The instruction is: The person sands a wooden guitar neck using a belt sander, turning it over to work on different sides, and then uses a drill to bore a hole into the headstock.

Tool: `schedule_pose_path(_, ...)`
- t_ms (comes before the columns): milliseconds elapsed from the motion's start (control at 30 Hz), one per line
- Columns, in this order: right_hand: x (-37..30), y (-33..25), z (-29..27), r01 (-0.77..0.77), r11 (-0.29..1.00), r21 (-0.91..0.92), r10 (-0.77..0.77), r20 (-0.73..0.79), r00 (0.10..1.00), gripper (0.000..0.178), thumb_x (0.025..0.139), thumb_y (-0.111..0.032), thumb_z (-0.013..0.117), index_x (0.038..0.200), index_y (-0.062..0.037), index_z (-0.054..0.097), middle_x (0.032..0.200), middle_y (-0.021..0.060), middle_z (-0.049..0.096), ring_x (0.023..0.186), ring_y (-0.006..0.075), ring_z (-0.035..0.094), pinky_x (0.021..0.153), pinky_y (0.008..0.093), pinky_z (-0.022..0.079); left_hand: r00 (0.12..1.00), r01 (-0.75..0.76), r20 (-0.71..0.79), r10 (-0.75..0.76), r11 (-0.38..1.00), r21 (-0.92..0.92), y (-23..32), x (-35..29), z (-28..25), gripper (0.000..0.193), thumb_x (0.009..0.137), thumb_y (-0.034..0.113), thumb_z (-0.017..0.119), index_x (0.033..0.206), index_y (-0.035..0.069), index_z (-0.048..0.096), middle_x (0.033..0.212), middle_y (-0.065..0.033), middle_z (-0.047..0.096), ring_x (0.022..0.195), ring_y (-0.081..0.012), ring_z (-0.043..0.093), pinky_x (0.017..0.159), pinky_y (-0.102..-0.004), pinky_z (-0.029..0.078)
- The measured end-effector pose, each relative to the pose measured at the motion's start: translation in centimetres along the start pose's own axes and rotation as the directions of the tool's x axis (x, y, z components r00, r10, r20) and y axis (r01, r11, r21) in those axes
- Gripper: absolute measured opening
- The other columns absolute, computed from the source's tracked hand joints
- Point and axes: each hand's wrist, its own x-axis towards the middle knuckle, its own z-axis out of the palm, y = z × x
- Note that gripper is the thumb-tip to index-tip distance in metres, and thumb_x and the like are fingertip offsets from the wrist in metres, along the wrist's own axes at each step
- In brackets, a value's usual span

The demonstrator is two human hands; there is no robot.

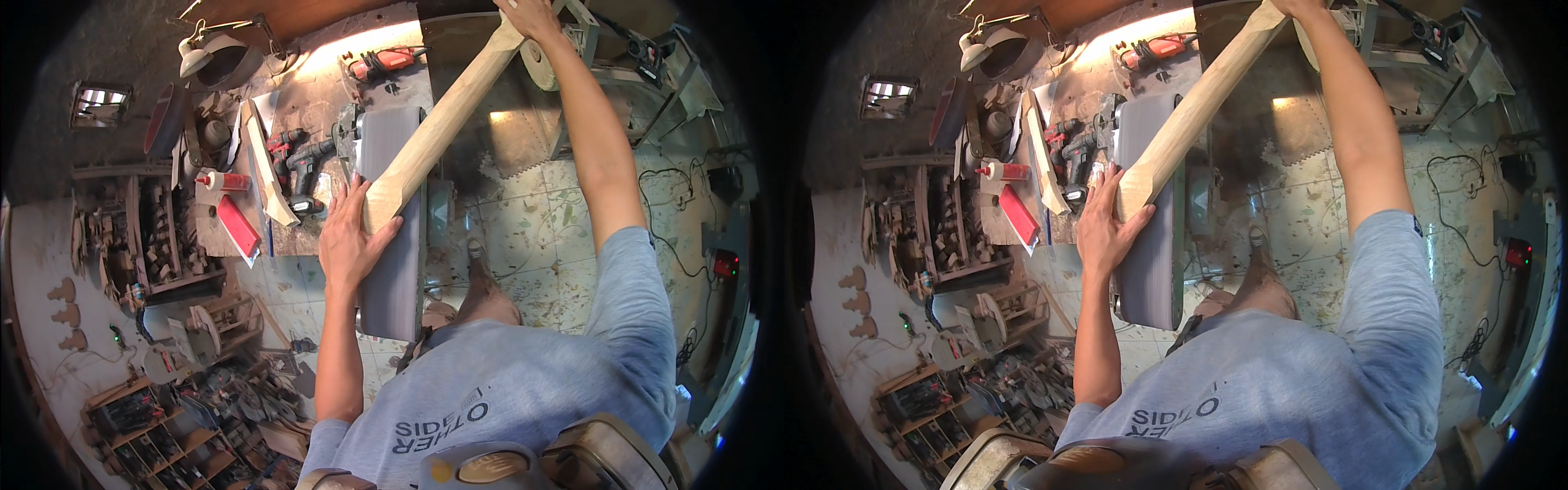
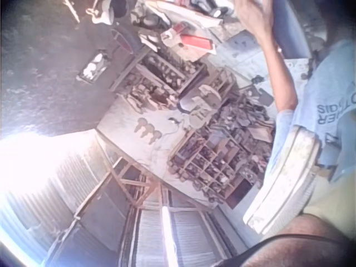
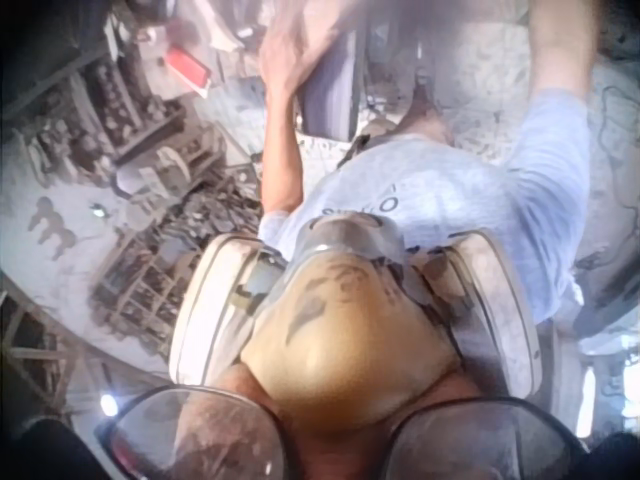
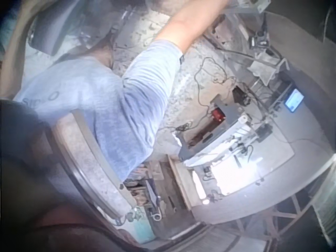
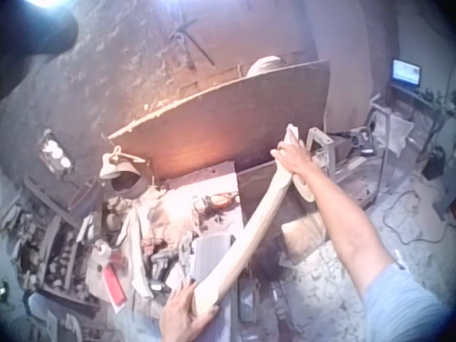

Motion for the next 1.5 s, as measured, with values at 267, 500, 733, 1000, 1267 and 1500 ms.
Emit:
schedule_pose_path(267, -0.8, -0.7, 2.3, 0.285, 0.935, -0.211, -0.291, 0.002, 0.957, 0.041, 0.096, -0.048, 0.055, 0.11, -0.0153, 0.075, 0.157, 0.0254, 0.041, 0.144, 0.0494, 0.035, 0.115, 0.0619, 0.033, 1.0, -0.011, -0.022, 0.01, 1.0, -0.018, -2.7, -1.3, -0.9, 0.074, 0.078, 0.042, 0.082, 0.14, 0.007, 0.06, 0.153, -0.0144, 0.053, 0.145, -0.0359, 0.045, 0.117, -0.0435, 0.038)
schedule_pose_path(500, -4.6, -7.3, 1.4, 0.001, 0.987, 0.164, -0.003, 0.008, 1.0, 0.046, 0.096, -0.046, 0.056, 0.113, -0.0064, 0.072, 0.163, 0.0311, 0.023, 0.146, 0.0533, 0.028, 0.12, 0.0619, 0.025, 0.999, 0.045, -0.017, -0.046, 0.998, -0.037, -5.4, -4.4, -2.2, 0.074, 0.077, 0.041, 0.082, 0.139, 0.008, 0.06, 0.153, -0.0133, 0.053, 0.144, -0.0354, 0.047, 0.114, -0.0438, 0.042)
schedule_pose_path(733, -6.9, -8.1, 3.6, -0.022, 0.996, 0.085, 0.023, -0.013, 1.0, 0.045, 0.098, -0.057, 0.055, 0.124, -0.0226, 0.068, 0.171, 0.0074, 0.019, 0.141, 0.0623, 0.032, 0.113, 0.065, 0.038, 0.999, 0.045, -0.005, -0.045, 0.999, -0.022, -7.9, -7.2, -3.6, 0.074, 0.077, 0.04, 0.083, 0.14, 0.008, 0.06, 0.151, -0.0137, 0.055, 0.142, -0.035, 0.049, 0.113, -0.0441, 0.043)
schedule_pose_path(1000, -11.7, -12.8, 2.1, -0.031, 0.975, 0.219, 0.016, 0.072, 0.997, 0.042, 0.098, -0.051, 0.056, 0.124, -0.0206, 0.068, 0.171, 0.0128, 0.013, 0.144, 0.0646, 0.02, 0.115, 0.0706, 0.032, 0.999, 0.05, -0.018, -0.051, 0.997, -0.055, -10.8, -12.6, -4.8, 0.076, 0.078, 0.038, 0.083, 0.143, 0.008, 0.057, 0.149, -0.0162, 0.056, 0.142, -0.0367, 0.049, 0.111, -0.0454, 0.045)
schedule_pose_path(1267, -15.6, -15.3, 3.8, 0.15, 0.987, 0.049, -0.149, -0.039, 0.988, 0.049, 0.102, -0.051, 0.049, 0.128, -0.0138, 0.066, 0.168, 0.0216, 0.019, 0.142, 0.0623, 0.028, 0.118, 0.0643, 0.031, 0.998, 0.062, -0.024, -0.064, 0.993, -0.097, -12.5, -18.7, -5.8, 0.079, 0.077, 0.033, 0.084, 0.144, 0.005, 0.055, 0.147, -0.0204, 0.057, 0.141, -0.039, 0.049, 0.109, -0.0453, 0.046)
schedule_pose_path(1500, -20.2, -19.8, 3.1, 0.176, 0.977, 0.119, -0.175, -0.015, 0.984, 0.048, 0.101, -0.049, 0.05, 0.134, -0.0169, 0.066, 0.17, 0.0185, 0.017, 0.141, 0.0677, 0.023, 0.116, 0.0649, 0.036, 0.993, 0.101, -0.044, -0.105, 0.99, -0.097, -13.7, -24.9, -6.3, 0.079, 0.075, 0.031, 0.085, 0.143, 0.004, 0.055, 0.147, -0.0216, 0.056, 0.14, -0.0414, 0.049, 0.111, -0.0473, 0.045)
